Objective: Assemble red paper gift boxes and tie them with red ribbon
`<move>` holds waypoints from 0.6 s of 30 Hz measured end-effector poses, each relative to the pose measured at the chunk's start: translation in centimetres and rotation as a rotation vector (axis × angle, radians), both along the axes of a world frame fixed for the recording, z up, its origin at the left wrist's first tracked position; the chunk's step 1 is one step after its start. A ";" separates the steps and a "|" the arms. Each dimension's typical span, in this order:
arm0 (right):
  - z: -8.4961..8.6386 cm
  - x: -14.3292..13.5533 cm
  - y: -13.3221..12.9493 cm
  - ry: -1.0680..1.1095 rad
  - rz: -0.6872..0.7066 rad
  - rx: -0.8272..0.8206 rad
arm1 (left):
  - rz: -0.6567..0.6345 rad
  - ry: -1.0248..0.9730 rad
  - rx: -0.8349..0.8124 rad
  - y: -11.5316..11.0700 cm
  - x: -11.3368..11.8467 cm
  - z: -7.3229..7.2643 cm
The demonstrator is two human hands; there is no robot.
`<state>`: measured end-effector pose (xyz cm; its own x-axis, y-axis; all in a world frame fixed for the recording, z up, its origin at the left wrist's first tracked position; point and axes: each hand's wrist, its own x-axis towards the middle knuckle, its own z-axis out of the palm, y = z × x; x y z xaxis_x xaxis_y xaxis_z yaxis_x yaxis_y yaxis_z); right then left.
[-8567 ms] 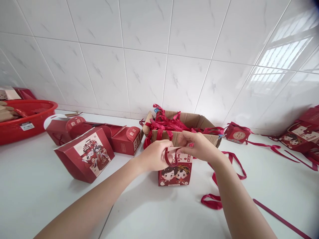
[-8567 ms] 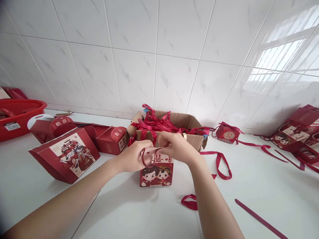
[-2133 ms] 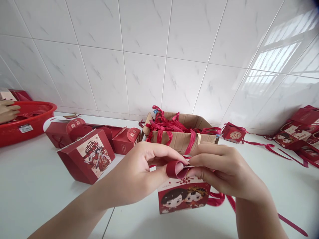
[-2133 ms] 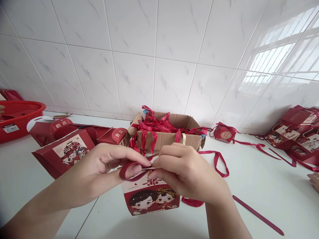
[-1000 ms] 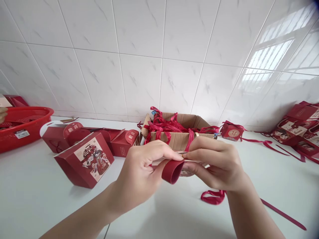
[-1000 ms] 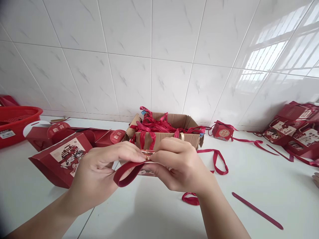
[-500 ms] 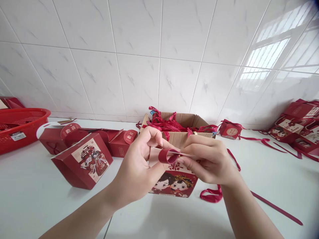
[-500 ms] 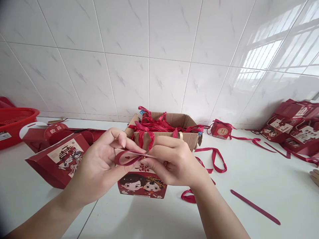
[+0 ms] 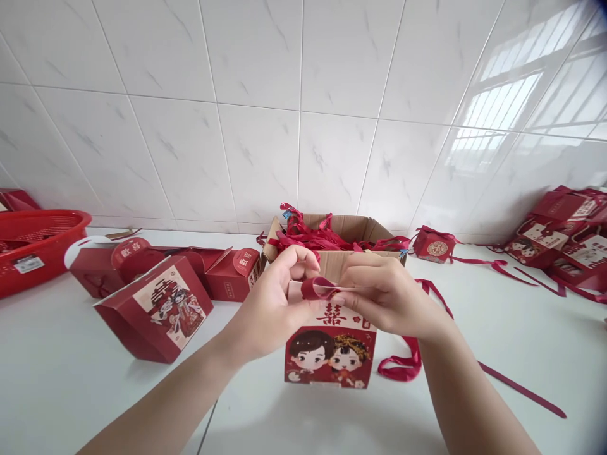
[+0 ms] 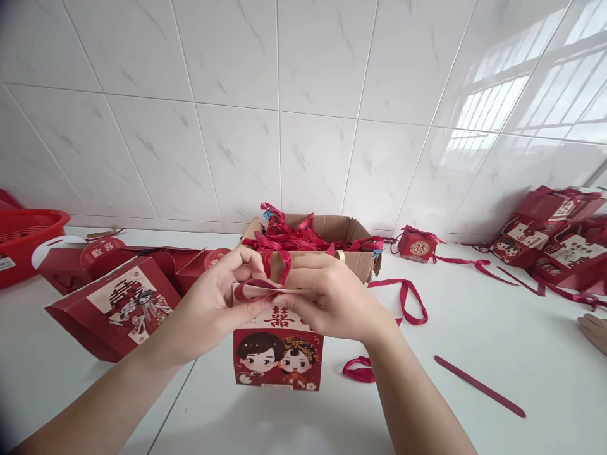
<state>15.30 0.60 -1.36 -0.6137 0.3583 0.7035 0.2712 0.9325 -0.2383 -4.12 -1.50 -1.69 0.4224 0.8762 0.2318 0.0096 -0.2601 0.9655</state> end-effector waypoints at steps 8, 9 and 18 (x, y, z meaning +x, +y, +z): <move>1.4 5.1 0.3 0.003 -0.395 -0.258 | 0.222 0.073 0.068 0.5 -0.4 0.6; 1.7 6.5 0.1 0.091 -0.514 -0.310 | 0.255 0.053 0.079 0.2 -0.5 1.0; -1.1 20.3 2.5 1.122 -1.206 -0.248 | 0.521 -0.140 0.247 -1.1 -2.1 3.6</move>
<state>35.62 3.06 -2.45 0.8171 0.3822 0.4316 0.3627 0.2411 -0.9002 -6.23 -2.62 1.90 -0.0983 0.8731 0.4776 0.0728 -0.4723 0.8784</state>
